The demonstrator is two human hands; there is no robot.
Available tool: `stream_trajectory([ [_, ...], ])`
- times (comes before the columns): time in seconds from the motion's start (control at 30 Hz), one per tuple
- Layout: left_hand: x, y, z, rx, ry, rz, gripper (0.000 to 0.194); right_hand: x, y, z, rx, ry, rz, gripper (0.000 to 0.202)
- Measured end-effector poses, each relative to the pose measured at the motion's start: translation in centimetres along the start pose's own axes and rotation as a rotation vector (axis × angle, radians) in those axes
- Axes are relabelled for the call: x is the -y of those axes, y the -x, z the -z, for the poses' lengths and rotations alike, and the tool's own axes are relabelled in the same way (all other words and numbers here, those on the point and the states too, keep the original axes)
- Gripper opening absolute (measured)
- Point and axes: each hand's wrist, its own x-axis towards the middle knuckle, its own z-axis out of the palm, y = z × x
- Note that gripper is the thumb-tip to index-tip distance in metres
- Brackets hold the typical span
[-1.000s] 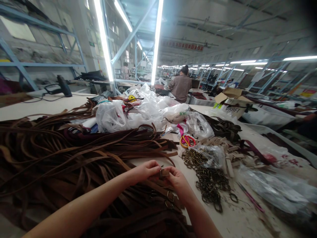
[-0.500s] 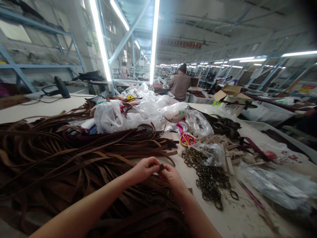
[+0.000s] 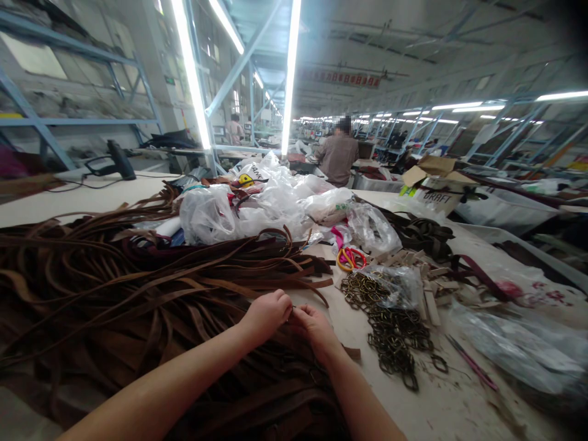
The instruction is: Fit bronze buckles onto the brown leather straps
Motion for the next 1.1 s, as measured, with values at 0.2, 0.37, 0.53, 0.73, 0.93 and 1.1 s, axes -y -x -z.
stream_trajectory([
  [0.2, 0.2, 0.4, 0.1, 0.006, 0.224, 0.0, 0.01, -0.2, 0.6, 0.5, 0.04, 0.106, 0.116, 0.028],
  [0.37, -0.5, 0.5, 0.1, 0.043, 0.36, 0.019, 0.027, -0.2, 1.1, 0.6, -0.055, 0.149, 0.267, 0.031],
  [0.53, -1.4, 0.6, -0.7, 0.053, 0.175, -0.036, 0.013, -0.8, 1.9, 2.0, -0.3, 0.406, 0.35, 0.025],
  [0.73, -1.5, 0.3, -1.1, 0.215, 0.279, -0.039, 0.041, -0.4, 3.0, 4.9, -0.327, 0.432, 0.295, 0.026],
  [0.93, -2.7, -0.2, -1.9, 0.19, 0.3, -0.087, 0.028, -0.3, 3.5, 4.4, -0.309, 0.457, 0.286, 0.025],
  [1.1, -1.2, -1.2, -1.8, 0.227, 0.163, -0.131, 0.031, -0.6, 3.8, 5.3, -0.383, 0.808, 0.246, 0.017],
])
